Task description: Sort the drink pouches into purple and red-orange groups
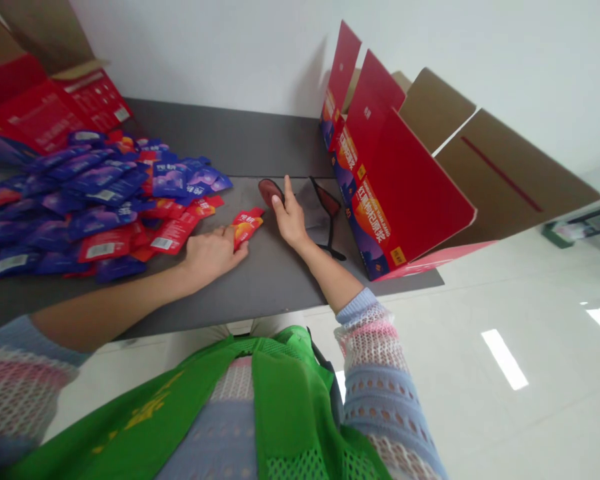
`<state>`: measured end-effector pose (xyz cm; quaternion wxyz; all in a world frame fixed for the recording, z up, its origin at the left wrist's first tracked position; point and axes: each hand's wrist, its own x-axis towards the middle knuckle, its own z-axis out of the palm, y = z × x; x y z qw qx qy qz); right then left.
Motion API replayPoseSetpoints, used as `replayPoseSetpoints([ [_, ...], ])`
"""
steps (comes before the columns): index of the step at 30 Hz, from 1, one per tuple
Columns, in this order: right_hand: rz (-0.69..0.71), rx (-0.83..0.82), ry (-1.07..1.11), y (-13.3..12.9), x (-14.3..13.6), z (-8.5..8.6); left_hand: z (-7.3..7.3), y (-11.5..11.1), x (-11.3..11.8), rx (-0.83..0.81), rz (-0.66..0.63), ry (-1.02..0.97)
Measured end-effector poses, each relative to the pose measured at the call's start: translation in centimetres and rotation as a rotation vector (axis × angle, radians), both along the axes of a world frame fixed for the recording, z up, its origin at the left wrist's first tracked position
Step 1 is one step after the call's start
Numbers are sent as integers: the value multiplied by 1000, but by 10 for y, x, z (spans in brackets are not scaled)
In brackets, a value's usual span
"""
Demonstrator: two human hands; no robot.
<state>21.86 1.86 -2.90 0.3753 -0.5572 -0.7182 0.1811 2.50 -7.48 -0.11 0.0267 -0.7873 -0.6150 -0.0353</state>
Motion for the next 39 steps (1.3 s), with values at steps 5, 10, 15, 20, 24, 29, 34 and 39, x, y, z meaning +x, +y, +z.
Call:
replayPoseSetpoints([
  [5, 150, 3, 48, -14, -16, 12, 4, -1, 2, 1, 28, 51],
  [10, 238, -4, 182, -22, -24, 19, -1, -9, 2, 18, 47, 46],
  [15, 577, -13, 202, -27, -25, 10, 5, -7, -3, -23, 130, -50],
  [20, 734, -51, -283, -43, -28, 16, 8, -3, -10, -27, 194, -162],
  [24, 641, -21, -451, -43, -28, 23, 5, -3, -11, -33, 166, -211],
  [29, 377, -91, -616, -22, -18, 19, 10, -5, -5, -45, 119, -194],
  [34, 181, -149, -618, -3, -5, 16, 15, -16, 0, -94, 117, -40],
  [39, 133, -156, -387, 3, 6, 9, 0, -19, -7, 9, 110, -68],
])
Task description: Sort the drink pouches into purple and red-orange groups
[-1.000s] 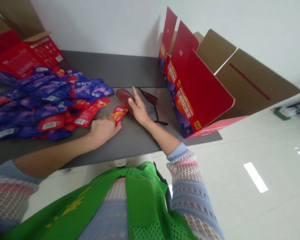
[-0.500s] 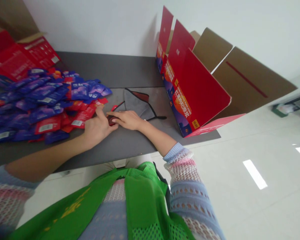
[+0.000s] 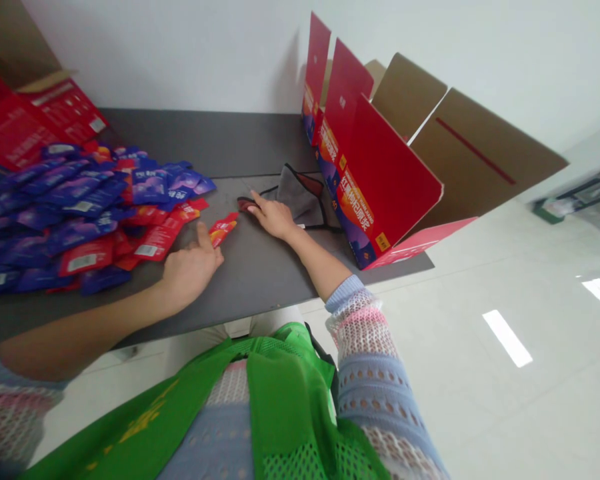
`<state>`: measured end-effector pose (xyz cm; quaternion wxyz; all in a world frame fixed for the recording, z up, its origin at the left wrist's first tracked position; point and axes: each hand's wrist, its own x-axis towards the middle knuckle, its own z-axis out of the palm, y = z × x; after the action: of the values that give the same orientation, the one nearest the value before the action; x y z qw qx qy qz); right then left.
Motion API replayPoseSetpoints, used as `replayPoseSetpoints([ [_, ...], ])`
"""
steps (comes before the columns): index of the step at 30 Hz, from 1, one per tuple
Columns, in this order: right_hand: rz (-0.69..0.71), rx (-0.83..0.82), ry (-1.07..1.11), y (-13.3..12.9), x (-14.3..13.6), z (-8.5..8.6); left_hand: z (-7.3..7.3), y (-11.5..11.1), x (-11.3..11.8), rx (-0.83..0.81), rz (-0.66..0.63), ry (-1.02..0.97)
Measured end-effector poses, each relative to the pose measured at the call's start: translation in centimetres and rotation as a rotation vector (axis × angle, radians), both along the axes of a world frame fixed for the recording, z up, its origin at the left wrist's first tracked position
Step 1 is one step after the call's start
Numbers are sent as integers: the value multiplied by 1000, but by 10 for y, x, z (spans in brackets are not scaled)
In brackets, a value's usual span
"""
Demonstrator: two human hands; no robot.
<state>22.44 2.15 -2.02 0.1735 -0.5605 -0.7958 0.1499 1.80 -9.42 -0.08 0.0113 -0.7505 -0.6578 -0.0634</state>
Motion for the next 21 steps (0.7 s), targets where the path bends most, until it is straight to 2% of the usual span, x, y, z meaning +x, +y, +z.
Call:
replayPoseSetpoints([
  [4, 81, 60, 400, 1, -2, -8, -3, 16, -13, 6, 9, -191],
  [7, 160, 96, 622, -7, -11, -5, 1, 34, -23, -4, 26, -370],
  [10, 228, 70, 704, -23, -22, 2, -2, 50, -27, -54, 15, -735],
  [13, 354, 7, 615, -41, -33, 2, -11, 59, -23, -222, 92, -1254],
  [15, 481, -1, 485, -47, -39, -1, -16, 63, -19, -349, 155, -1487],
  [18, 622, 66, 295, -47, -45, -5, -16, 66, -17, -488, 224, -1597],
  [21, 623, 92, 139, -41, -43, -1, -8, 66, -17, -581, 263, -1583],
])
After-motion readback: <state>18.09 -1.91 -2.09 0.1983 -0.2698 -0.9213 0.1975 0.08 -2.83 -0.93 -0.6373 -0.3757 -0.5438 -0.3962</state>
